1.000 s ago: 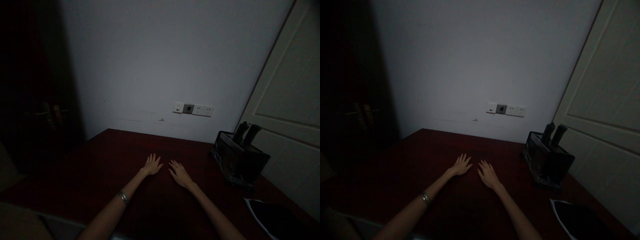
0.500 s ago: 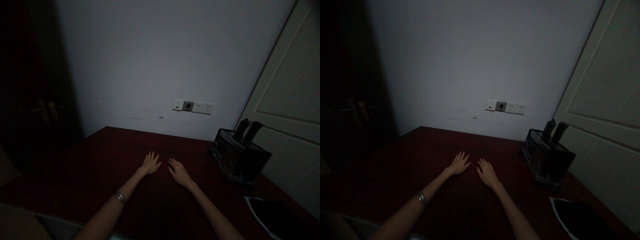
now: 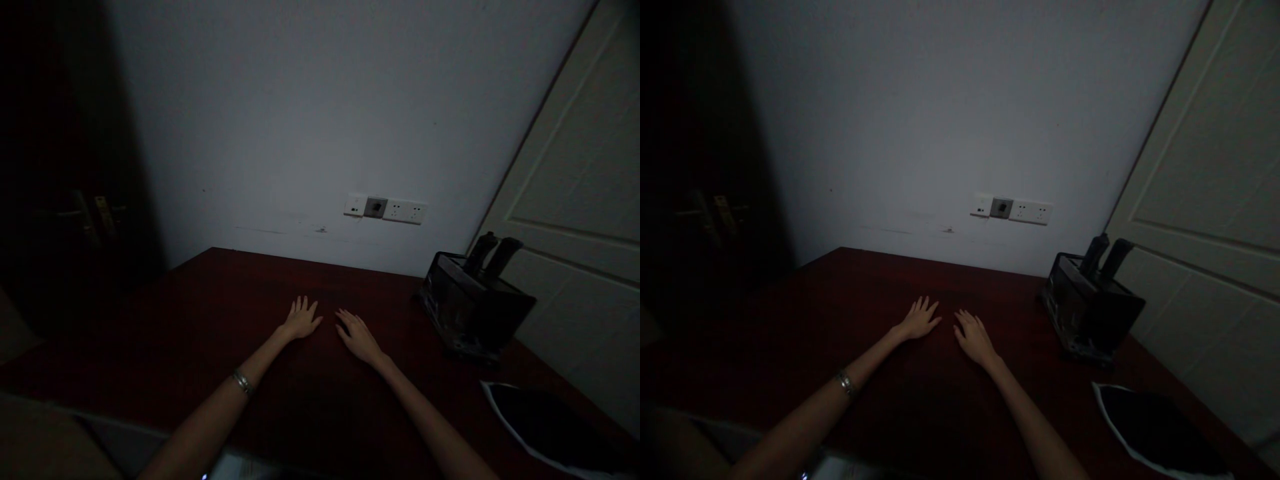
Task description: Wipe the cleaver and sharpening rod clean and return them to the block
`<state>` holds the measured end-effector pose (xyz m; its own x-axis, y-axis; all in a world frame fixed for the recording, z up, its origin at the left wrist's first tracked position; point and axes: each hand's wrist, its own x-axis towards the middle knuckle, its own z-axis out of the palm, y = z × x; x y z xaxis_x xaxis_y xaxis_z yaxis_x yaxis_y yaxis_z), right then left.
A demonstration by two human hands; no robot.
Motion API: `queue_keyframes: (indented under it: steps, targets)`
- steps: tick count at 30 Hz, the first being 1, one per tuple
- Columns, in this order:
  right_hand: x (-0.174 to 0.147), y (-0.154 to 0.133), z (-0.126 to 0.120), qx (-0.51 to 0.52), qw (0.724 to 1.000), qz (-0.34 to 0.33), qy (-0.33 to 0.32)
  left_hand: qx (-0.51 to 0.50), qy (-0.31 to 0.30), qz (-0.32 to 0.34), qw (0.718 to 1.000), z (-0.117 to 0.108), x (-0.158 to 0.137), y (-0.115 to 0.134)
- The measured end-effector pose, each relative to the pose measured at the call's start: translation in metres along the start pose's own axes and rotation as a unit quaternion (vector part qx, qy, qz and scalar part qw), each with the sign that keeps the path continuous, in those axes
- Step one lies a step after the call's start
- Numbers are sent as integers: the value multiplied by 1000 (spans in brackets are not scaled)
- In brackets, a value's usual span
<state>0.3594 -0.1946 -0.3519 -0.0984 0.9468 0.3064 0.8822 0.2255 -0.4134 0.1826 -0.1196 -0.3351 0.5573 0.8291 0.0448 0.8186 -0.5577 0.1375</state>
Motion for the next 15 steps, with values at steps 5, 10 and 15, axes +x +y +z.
queue_keyframes:
  steps: [5,10,15]
  targets:
    - [-23,-20,-39,160,982,17,102,57,106,64,991,-54,-41,53]
    - [-90,-54,-84,348,930,80,82,46,19,268,962,-46,-136,117]
    - [-158,-87,-85,387,907,102,-129,-48,-89,356,929,11,-219,134]
